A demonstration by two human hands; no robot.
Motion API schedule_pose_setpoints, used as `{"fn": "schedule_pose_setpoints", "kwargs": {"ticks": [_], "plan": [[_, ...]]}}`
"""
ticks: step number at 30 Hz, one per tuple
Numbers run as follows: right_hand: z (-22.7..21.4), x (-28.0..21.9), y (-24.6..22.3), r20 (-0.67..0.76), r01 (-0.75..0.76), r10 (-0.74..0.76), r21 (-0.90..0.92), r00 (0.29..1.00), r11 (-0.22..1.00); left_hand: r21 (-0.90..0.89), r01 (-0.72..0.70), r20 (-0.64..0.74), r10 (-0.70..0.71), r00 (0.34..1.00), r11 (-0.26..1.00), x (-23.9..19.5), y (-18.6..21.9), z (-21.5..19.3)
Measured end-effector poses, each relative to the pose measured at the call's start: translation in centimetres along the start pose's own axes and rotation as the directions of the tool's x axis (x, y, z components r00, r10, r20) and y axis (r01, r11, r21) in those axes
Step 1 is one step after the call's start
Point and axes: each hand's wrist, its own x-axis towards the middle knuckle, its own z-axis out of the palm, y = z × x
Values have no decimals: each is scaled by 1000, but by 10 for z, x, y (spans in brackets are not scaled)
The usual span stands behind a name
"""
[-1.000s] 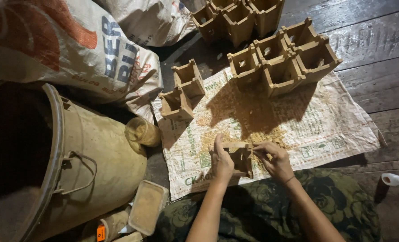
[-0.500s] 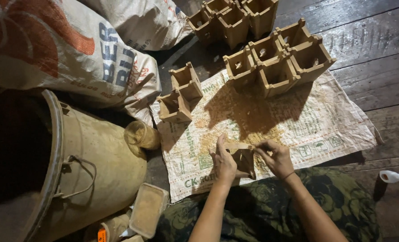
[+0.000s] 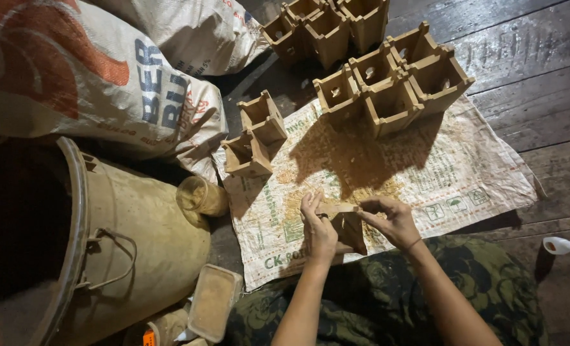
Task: Assembling small wooden boxes by applying glue to the edges of wooden pieces and joining them together.
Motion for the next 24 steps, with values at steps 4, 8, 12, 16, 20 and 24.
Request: {"fn": "schedule_pose_setpoints", "kwargs": {"ticks": [4,8,12,16,20,24], "plan": [[2,1,10,-39,8,-11,-99,999,995,55,-25,10,24,1000,998,-2,8,-3],[1,1,16,-65,-16,16,-5,998,1000,81,40,32,-43,999,996,-4,20,-9],[3,2,6,-22,19,-18,71,1000,997,85,88,50,-92,994,992,-5,17,-8],[4,6,10,-72,33,-37,-59,997,998,84,122,64,-128,990,989,-3,43,-17],[2,5,-3,-59,75,-79,-73,995,995,78,118,42,-122,992,990,-4,28,-8],[6,5,9,-100,35,-41,-63,994,997,-29,183,59,-181,982,983,3,61,-26]]}}
